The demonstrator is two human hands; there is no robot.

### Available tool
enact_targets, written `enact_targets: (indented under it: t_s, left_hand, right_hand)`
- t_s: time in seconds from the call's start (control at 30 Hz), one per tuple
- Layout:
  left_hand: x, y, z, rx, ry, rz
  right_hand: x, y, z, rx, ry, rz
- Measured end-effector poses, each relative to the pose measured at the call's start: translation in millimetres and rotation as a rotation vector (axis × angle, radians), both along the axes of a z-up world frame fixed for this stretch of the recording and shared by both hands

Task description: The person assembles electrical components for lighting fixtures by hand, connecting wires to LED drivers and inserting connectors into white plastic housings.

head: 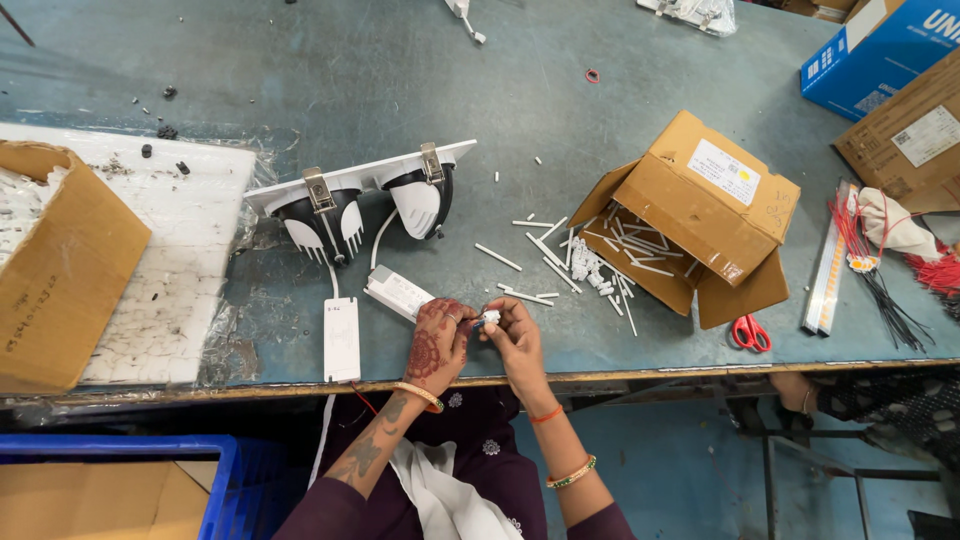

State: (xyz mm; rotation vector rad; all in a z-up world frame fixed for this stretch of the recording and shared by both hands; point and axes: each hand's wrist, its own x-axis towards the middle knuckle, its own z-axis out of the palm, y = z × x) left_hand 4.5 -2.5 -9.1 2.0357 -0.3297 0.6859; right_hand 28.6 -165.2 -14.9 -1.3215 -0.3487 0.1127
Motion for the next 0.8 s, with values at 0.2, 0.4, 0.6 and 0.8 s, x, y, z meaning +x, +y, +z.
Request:
enact_targets:
  t_s: [0.2,0.4,0.6,0.8]
  left_hand:
    - [-2,2,0,-0.026,0.017,0.018]
    - [-2,0,-1,-0.068,0.032,0.121]
    - [-6,-1,6,-0.173,0.054,0.157]
    - [-6,-1,8,-0.068,0.008,0.14]
  right_hand:
    - [-7,5,14,-0.016,-0.051,-0.041]
    - [-5,3,3,-0.059,-0.055,-0.042]
    - [-3,2,-3,-0.038,-0.039,-0.045]
    - [2,2,1,0.0,0.107,-0.056]
